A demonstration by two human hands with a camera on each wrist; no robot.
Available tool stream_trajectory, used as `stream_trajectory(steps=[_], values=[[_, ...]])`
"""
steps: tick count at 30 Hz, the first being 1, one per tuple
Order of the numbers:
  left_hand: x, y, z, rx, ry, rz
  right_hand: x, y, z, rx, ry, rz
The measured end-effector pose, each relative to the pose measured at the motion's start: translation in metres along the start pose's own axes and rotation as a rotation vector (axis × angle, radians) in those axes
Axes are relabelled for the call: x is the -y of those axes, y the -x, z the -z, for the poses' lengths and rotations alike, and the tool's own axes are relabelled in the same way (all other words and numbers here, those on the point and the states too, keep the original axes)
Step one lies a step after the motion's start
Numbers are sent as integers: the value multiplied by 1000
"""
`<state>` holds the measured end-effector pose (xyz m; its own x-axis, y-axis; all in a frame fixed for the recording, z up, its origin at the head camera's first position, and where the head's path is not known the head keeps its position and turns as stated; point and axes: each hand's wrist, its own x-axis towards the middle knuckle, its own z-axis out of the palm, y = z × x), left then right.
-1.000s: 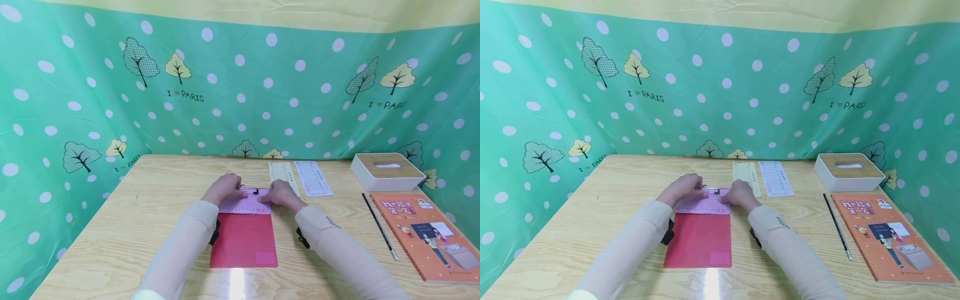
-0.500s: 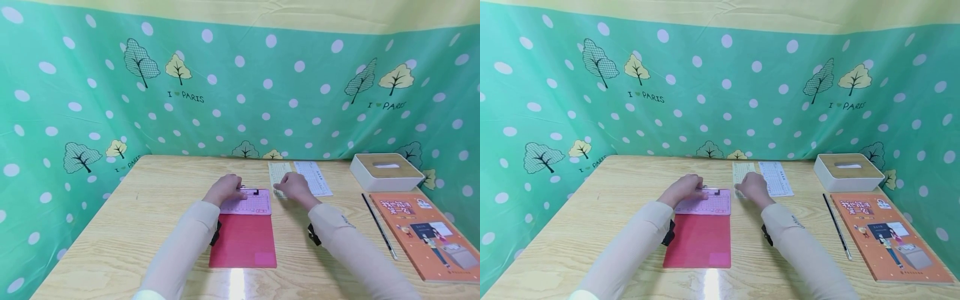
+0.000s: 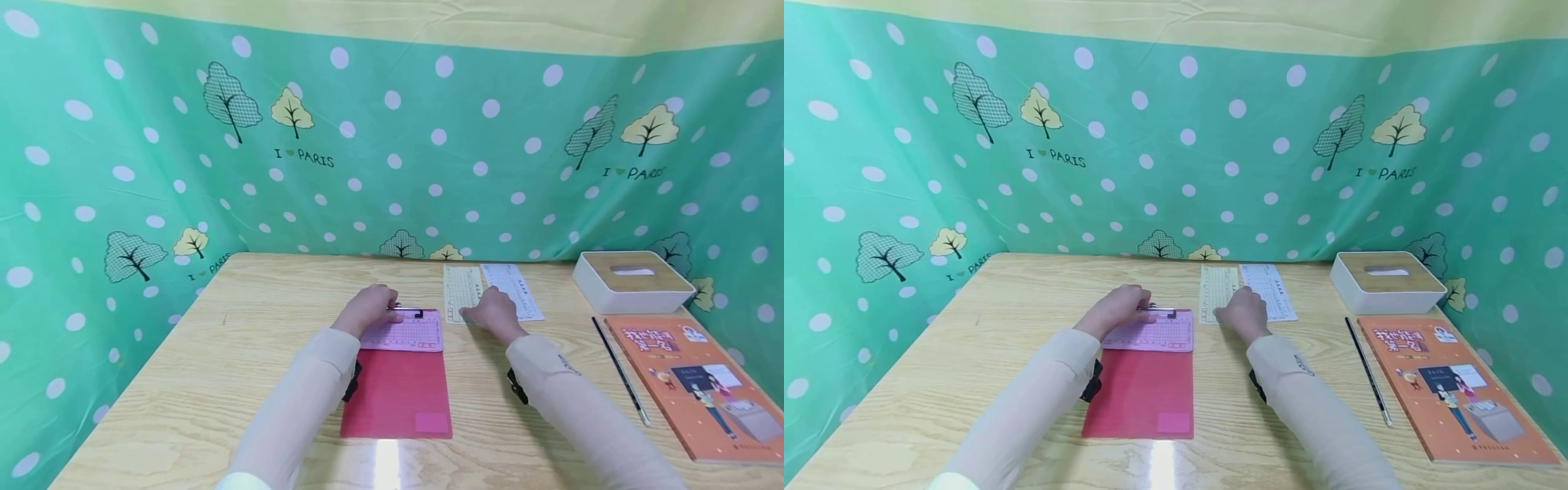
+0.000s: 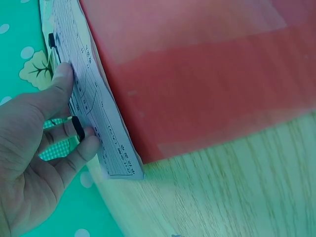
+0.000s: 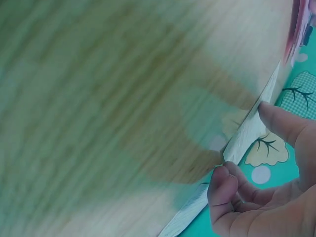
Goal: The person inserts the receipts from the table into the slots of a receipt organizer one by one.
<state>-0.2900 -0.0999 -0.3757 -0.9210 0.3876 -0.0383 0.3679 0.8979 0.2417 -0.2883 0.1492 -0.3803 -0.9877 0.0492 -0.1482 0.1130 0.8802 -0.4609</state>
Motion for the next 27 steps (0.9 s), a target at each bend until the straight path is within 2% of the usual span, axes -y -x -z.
stream_trajectory(steps=[3, 12, 16, 21, 27], values=[[-1, 0, 0, 3, 1, 3, -2, -1, 1, -9, 18, 3], [-2, 1, 1, 17, 9, -3, -3, -1, 6, 56, 38, -79], [-3, 1, 2, 21, 9, -11, -5, 0, 6, 61, 26, -88], [-4, 1, 4, 28, -11, -12, -4, 1, 9, 56, -21, -51], [-6, 3, 6, 39, -21, -4, -5, 4, 16, 8, -71, 15]])
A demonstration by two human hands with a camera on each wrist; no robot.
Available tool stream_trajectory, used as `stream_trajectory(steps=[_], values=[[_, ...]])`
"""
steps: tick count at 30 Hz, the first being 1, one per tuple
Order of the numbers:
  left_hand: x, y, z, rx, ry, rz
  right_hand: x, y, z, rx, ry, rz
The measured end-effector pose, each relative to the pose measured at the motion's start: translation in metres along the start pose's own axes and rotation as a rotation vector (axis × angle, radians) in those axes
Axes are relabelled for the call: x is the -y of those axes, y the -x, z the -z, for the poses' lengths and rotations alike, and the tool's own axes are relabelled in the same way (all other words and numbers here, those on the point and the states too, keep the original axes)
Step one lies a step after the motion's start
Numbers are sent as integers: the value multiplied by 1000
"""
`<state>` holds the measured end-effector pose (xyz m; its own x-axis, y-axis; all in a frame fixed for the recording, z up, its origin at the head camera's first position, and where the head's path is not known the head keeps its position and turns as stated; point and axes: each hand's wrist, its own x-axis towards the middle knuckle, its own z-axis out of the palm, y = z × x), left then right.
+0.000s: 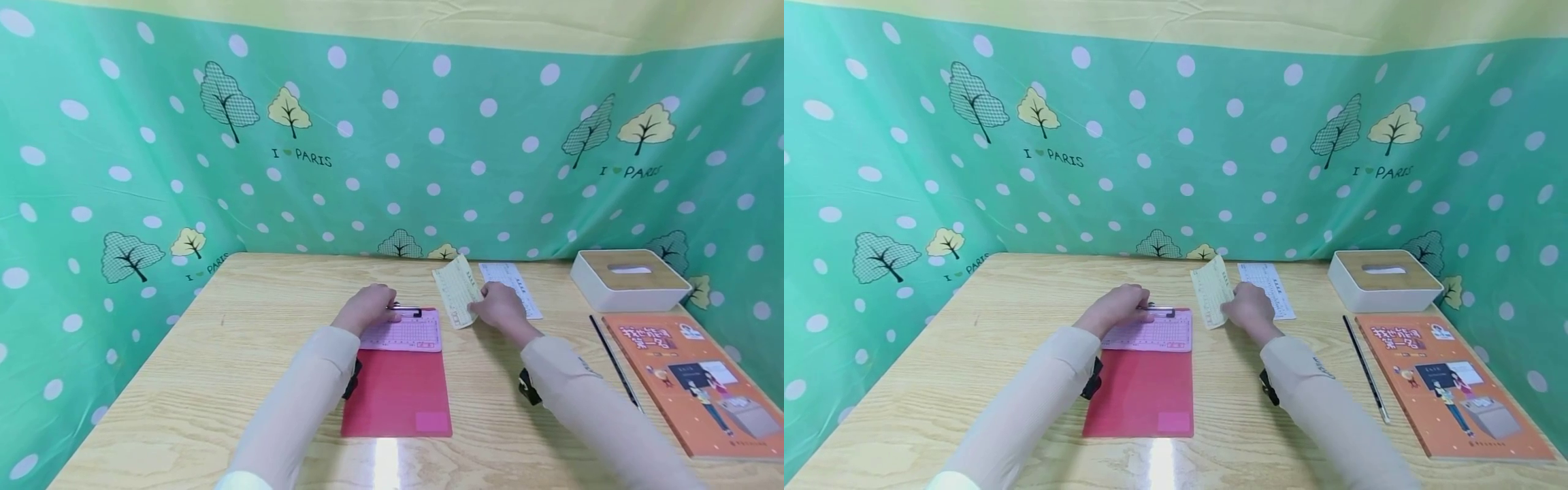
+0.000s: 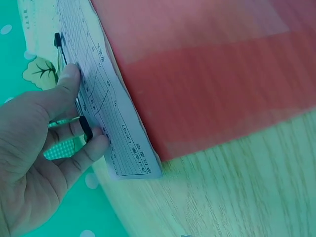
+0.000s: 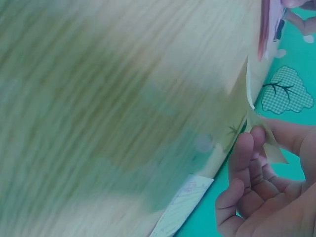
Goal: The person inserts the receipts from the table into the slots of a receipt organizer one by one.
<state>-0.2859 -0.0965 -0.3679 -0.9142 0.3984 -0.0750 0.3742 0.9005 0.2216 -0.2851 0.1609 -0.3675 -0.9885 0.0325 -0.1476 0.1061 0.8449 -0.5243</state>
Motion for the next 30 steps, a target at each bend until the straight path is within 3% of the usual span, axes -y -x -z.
stream_trajectory(steps=[10, 18, 25, 30], values=[[-4, 0, -1, -18, 14, 7, -4, 12, 9, 1, -17, 95], [-3, -2, -1, -2, 20, 18, -7, 23, 22, -60, -93, 162], [0, -3, -3, -16, 9, -6, -13, 27, 32, -153, -118, 326], [1, -3, -4, -24, 6, -9, -14, 33, 38, -161, -167, 389]])
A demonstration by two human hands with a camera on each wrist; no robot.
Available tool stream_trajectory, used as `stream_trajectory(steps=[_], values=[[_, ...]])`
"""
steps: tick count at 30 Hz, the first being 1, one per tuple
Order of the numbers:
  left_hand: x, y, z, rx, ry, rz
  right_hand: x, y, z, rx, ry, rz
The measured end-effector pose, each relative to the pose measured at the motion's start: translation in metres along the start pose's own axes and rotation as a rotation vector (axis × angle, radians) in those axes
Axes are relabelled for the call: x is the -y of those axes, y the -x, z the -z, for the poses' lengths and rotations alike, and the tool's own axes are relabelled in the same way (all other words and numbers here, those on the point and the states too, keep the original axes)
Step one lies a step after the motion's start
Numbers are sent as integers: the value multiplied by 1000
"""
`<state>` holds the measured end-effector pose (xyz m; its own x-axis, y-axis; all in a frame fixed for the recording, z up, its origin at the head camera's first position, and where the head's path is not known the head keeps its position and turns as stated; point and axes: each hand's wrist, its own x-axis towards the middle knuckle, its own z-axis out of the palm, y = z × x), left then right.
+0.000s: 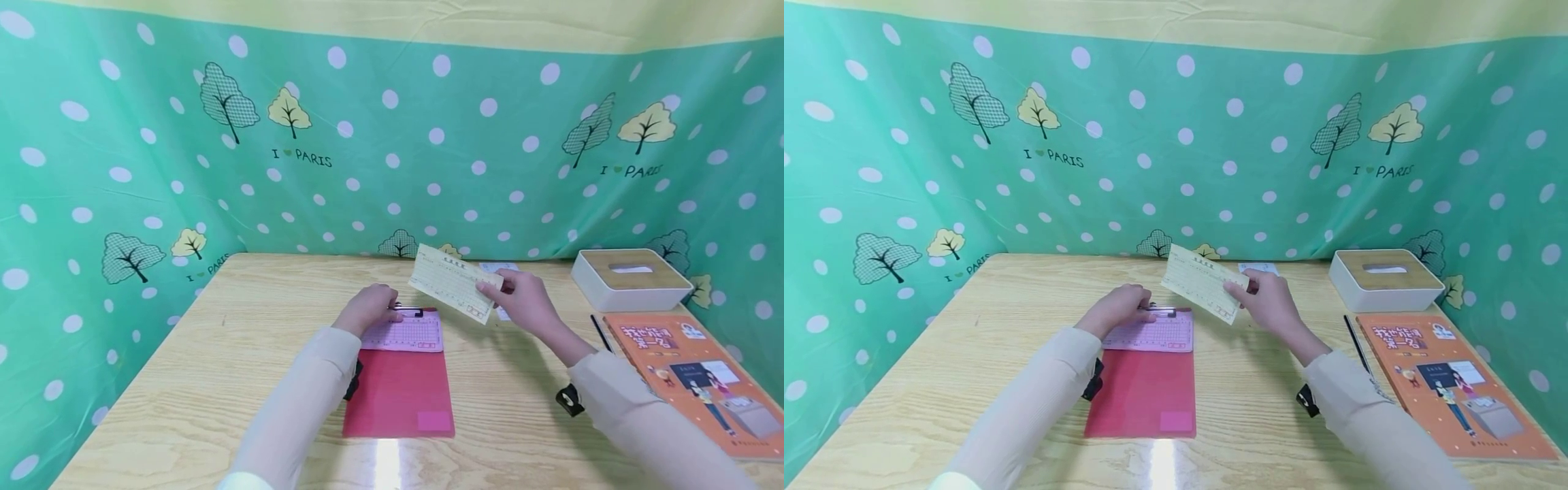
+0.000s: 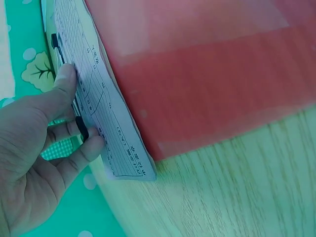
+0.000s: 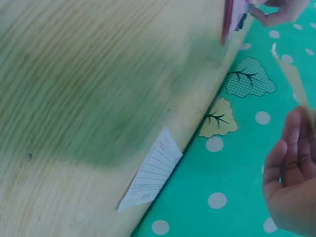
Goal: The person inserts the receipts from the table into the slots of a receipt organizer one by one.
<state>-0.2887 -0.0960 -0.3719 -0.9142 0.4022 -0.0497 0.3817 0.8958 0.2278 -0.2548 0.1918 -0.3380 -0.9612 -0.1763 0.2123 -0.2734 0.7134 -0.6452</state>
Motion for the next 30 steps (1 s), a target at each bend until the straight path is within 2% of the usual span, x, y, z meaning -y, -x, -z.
stream_trajectory(steps=[6, 9, 11, 16, 19, 22, 26, 30], values=[[0, 0, -1, -14, 3, -6, 6, 7, 9, 9, -79, 29], [0, 0, -1, -12, 15, -1, 8, 10, 12, 56, -117, 37], [0, 0, -2, -16, 13, -2, 8, 12, 13, 123, -146, 41], [2, 1, -2, -35, -5, -27, 6, 15, 11, 348, -198, 75], [2, 1, -2, -31, -3, -25, 4, 16, 2, 437, -204, 85], [2, 1, -1, -22, 0, -13, 5, 16, -12, 478, -224, 62], [1, 2, -1, -19, 2, -2, 8, 14, -34, 485, -248, 6], [1, 3, -1, -20, 2, -1, 15, 12, -58, 460, -225, -61]])
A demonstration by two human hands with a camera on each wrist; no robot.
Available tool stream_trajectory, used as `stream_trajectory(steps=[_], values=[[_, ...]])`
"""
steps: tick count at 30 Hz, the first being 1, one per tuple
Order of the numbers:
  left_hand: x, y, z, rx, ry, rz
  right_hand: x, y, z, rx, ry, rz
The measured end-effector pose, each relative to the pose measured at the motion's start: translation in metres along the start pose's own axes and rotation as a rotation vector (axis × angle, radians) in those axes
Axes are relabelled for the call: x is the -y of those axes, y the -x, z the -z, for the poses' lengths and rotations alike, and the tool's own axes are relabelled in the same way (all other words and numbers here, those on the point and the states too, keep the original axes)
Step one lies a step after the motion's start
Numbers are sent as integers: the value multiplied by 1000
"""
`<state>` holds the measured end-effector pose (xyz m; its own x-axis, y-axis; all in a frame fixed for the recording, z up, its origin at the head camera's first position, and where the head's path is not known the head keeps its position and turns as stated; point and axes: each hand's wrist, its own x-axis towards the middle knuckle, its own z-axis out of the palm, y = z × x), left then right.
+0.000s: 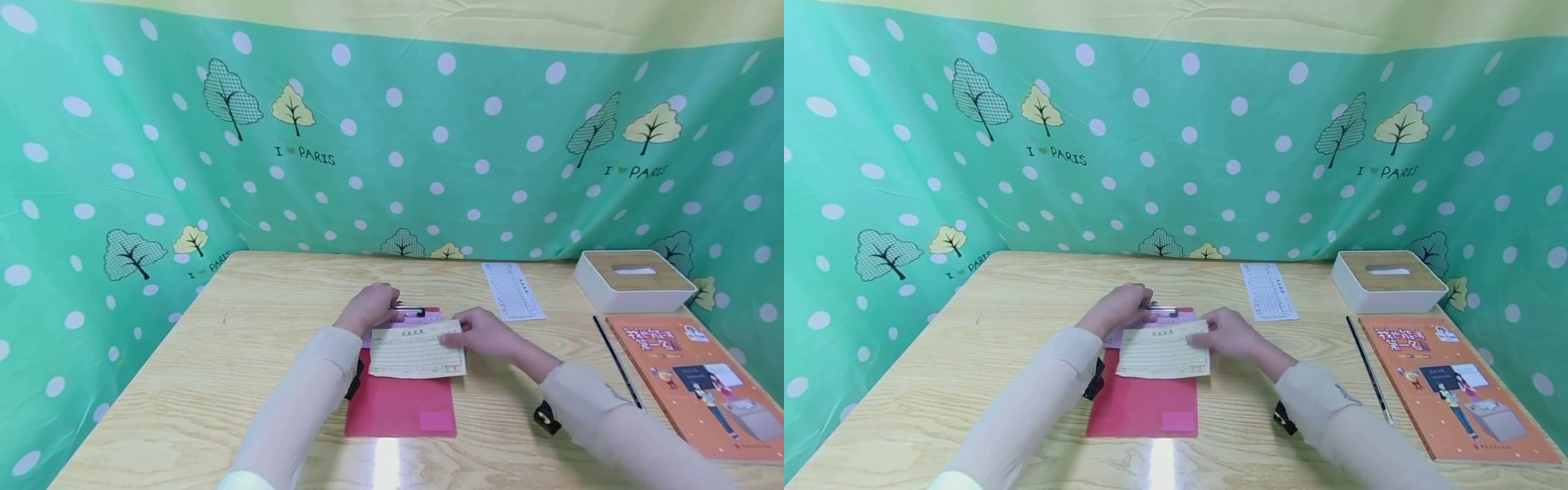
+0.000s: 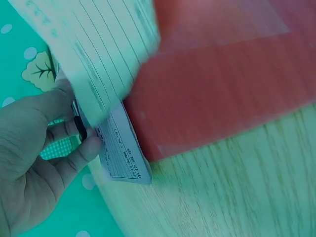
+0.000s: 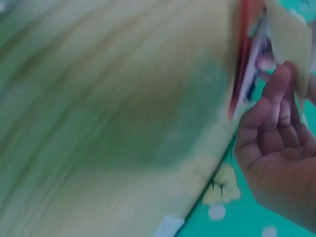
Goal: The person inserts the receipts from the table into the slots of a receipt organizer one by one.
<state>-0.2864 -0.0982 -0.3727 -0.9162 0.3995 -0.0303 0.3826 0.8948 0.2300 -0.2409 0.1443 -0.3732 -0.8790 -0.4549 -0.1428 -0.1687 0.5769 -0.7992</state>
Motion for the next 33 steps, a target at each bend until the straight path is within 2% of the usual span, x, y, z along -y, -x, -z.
stream_trajectory(steps=[7, 13, 23, 33], values=[[4, 0, -2, -16, 19, -26, 12, -19, -27, -93, 57, -72], [6, 0, -5, -29, 32, -40, 17, -31, -37, -128, 140, -130], [9, -2, -7, -40, 98, 5, 14, -45, -32, -138, 122, -180], [7, -3, -4, -6, 123, 28, 13, -49, -25, -151, 45, -238]])
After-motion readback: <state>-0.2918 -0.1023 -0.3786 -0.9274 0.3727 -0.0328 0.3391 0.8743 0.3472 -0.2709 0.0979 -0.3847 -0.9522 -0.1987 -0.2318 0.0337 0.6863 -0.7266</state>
